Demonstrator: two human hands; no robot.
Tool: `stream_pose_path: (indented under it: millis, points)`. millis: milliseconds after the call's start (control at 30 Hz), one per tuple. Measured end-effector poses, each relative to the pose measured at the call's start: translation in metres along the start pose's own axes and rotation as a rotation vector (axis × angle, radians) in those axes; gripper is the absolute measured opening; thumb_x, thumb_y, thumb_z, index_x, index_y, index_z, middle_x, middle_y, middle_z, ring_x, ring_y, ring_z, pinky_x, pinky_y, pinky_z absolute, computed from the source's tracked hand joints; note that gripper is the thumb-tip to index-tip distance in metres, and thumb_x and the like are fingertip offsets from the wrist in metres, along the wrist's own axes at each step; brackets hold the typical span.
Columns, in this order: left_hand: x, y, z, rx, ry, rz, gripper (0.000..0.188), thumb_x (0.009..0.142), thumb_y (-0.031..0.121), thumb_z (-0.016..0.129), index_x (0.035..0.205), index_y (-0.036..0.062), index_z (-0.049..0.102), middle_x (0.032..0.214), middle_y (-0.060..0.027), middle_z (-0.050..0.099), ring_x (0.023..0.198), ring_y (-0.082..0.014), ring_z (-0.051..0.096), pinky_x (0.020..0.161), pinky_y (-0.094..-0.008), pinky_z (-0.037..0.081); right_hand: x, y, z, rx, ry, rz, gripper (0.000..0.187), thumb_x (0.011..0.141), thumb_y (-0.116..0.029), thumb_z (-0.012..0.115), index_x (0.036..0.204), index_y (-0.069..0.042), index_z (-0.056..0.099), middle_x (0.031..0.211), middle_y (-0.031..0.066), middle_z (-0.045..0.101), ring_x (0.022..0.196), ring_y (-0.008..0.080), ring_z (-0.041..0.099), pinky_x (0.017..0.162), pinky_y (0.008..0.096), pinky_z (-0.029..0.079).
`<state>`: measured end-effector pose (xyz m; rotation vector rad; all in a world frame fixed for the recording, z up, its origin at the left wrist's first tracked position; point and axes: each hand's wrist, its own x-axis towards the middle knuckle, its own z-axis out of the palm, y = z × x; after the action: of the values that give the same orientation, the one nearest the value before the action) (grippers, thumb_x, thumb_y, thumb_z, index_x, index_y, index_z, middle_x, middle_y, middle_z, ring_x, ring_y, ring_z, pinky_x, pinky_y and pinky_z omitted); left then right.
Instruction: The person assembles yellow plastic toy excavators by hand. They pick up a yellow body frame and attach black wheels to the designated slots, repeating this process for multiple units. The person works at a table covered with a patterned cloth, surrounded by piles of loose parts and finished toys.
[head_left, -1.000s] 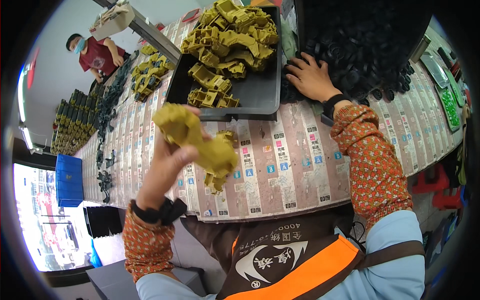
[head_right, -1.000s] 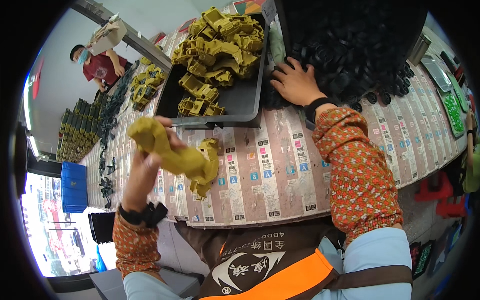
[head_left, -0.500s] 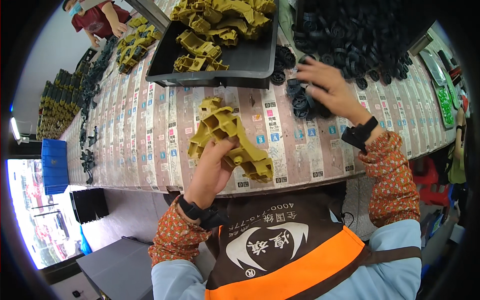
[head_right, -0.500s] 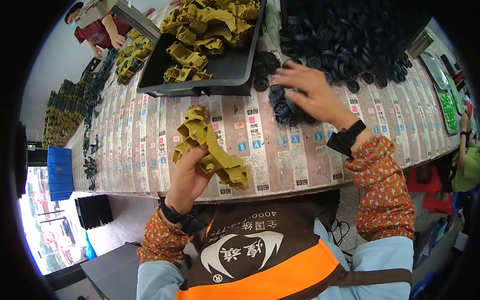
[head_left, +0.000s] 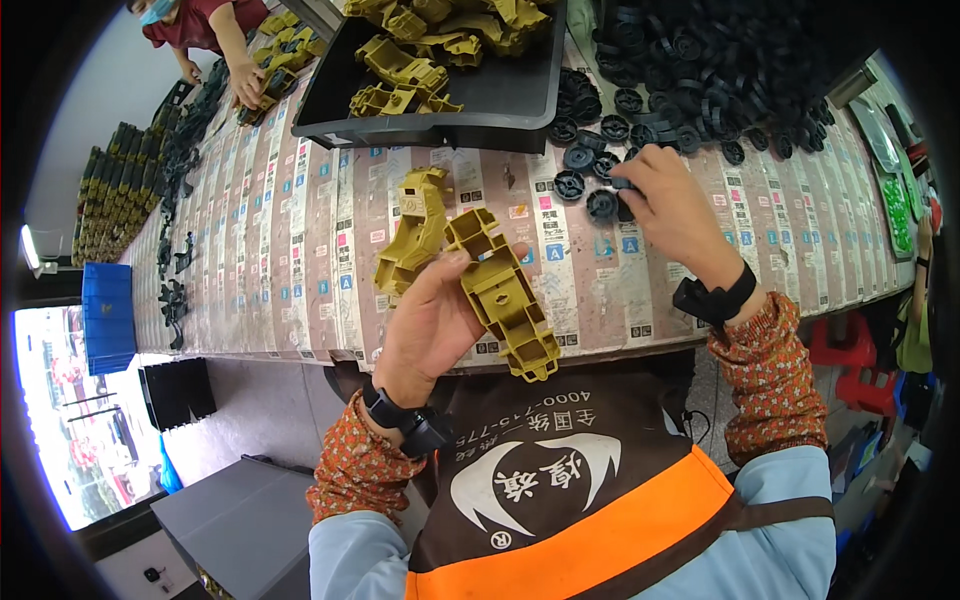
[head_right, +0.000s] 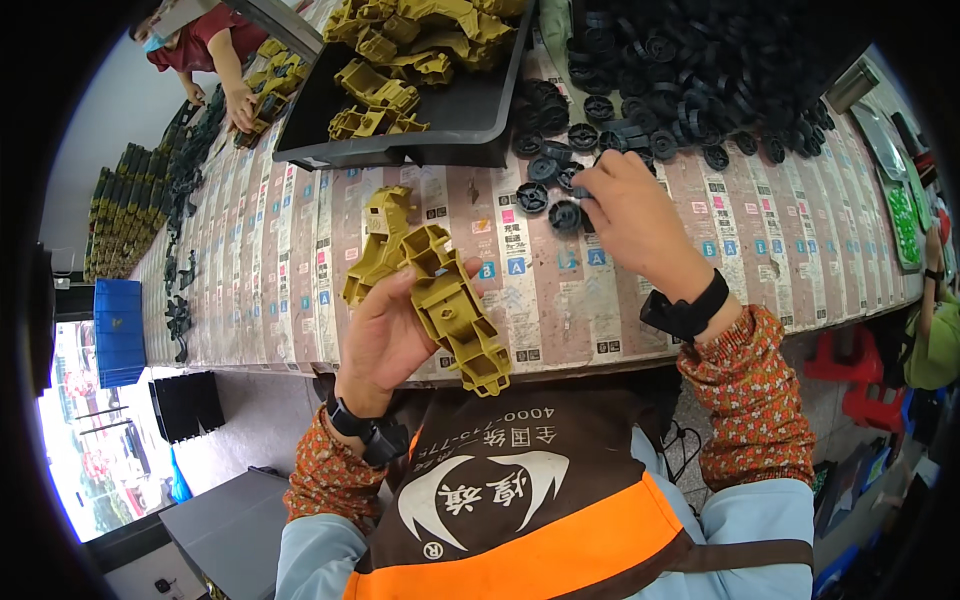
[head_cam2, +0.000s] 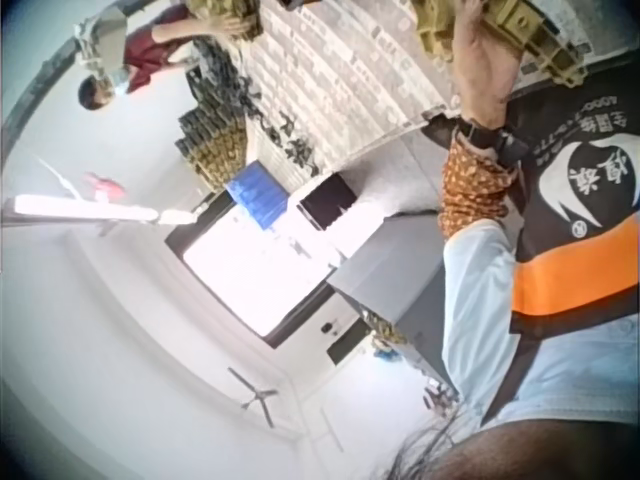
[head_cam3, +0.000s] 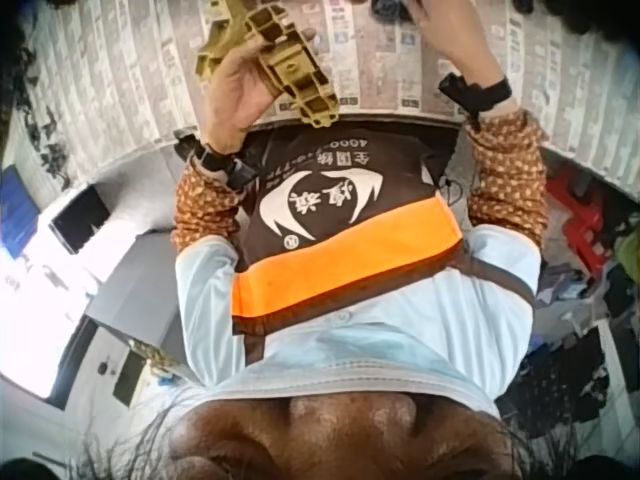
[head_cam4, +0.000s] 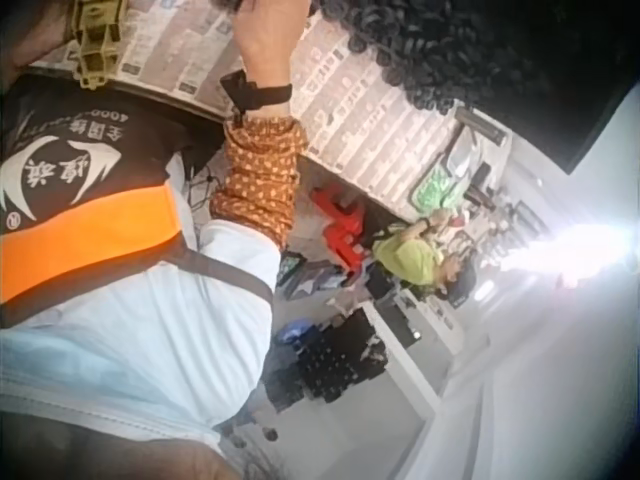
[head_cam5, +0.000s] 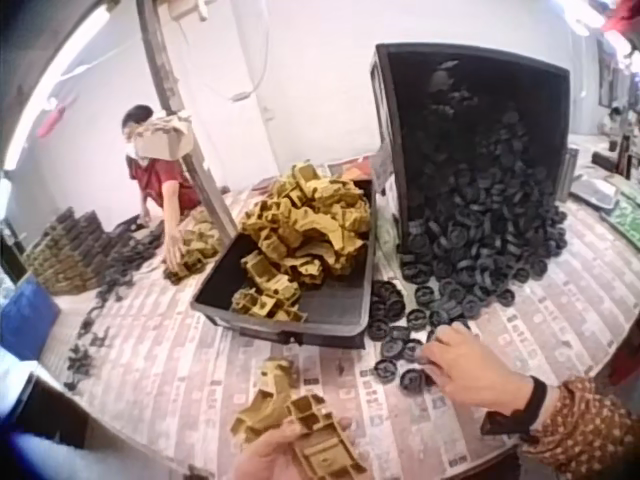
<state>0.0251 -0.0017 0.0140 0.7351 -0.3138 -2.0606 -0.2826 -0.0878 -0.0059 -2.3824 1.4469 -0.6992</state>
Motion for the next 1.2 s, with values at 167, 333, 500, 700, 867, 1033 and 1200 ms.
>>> stream_pose_path:
  millis: [167, 333, 500, 700, 867, 1033, 1200]
  points:
    - [-0.008, -0.008, -0.008, 0.129, 0.036, 0.044, 0.057, 0.108, 0.030, 0.056, 0.157, 0.0097, 0.036, 0.150, -0.0266, 0.051, 0.133, -0.0391, 0.058, 0.110, -0.0538, 0.050, -0.017, -0.019, -0.019, 0.757, -0.271, 0.482, 0.033, 0.088, -0.002, 0.068, 0.121, -0.002, 0.066, 0.098, 0.0141, 0.061, 0.091, 0.0356, 0.061, 0.084, 0.0420, 0.052]
    - [-0.010, -0.016, -0.017, 0.207, 0.022, 0.114, 0.060, 0.107, 0.037, 0.058, 0.156, 0.0107, 0.037, 0.144, -0.0207, 0.057, 0.128, -0.0349, 0.061, 0.108, -0.0510, 0.053, -0.060, -0.037, -0.002, 0.243, -0.124, 0.281, 0.038, 0.087, 0.000, 0.068, 0.124, -0.004, 0.061, 0.108, 0.0161, 0.056, 0.092, 0.0387, 0.063, 0.082, 0.0439, 0.052]
    - [-0.014, -0.021, -0.015, 0.131, 0.032, 0.101, 0.056, 0.108, 0.050, 0.049, 0.146, 0.0094, 0.048, 0.126, -0.0159, 0.066, 0.113, -0.0327, 0.069, 0.099, -0.0601, 0.057, -0.067, -0.045, -0.004, 0.218, -0.114, 0.140, 0.039, 0.086, -0.001, 0.070, 0.124, -0.002, 0.060, 0.113, 0.0174, 0.054, 0.100, 0.0391, 0.061, 0.086, 0.0448, 0.051]
    - [-0.007, -0.037, -0.012, 0.042, -0.005, 0.012, 0.069, 0.106, 0.065, 0.039, 0.138, 0.0060, 0.054, 0.118, -0.0144, 0.068, 0.107, -0.0318, 0.071, 0.095, -0.0568, 0.059, -0.070, -0.039, 0.010, 0.089, -0.059, 0.127, 0.046, 0.085, -0.002, 0.072, 0.128, 0.001, 0.056, 0.115, 0.0199, 0.053, 0.101, 0.0404, 0.059, 0.089, 0.0457, 0.051]
    - [-0.007, -0.050, -0.016, 0.026, 0.028, -0.001, 0.068, 0.107, 0.065, 0.037, 0.136, 0.0054, 0.053, 0.114, -0.0138, 0.067, 0.104, -0.0305, 0.070, 0.092, -0.0499, 0.061, -0.072, -0.044, 0.009, 0.202, -0.130, 0.174, 0.046, 0.090, -0.003, 0.069, 0.134, -0.002, 0.053, 0.115, 0.0118, 0.055, 0.100, 0.0263, 0.061, 0.084, 0.0388, 0.051]
    - [-0.010, -0.055, -0.007, 0.086, 0.030, -0.006, 0.076, 0.106, 0.068, 0.029, 0.147, 0.0055, 0.047, 0.132, -0.0176, 0.062, 0.107, -0.0323, 0.069, 0.092, -0.0497, 0.061, -0.061, -0.082, 0.002, 1.145, -0.212, 0.411, 0.044, 0.100, -0.009, 0.059, 0.143, -0.005, 0.051, 0.117, 0.0016, 0.056, 0.099, 0.0078, 0.055, 0.082, 0.0276, 0.052]
    - [-0.012, -0.062, -0.012, 0.120, -0.074, -0.046, 0.082, 0.102, 0.074, 0.033, 0.151, 0.0085, 0.041, 0.136, -0.0176, 0.060, 0.098, -0.0287, 0.072, 0.087, -0.0454, 0.063, -0.061, -0.096, 0.025, 1.388, -0.166, 0.421, 0.048, 0.104, -0.013, 0.054, 0.150, -0.005, 0.046, 0.130, 0.0041, 0.056, 0.103, 0.0097, 0.057, 0.092, 0.0277, 0.049]
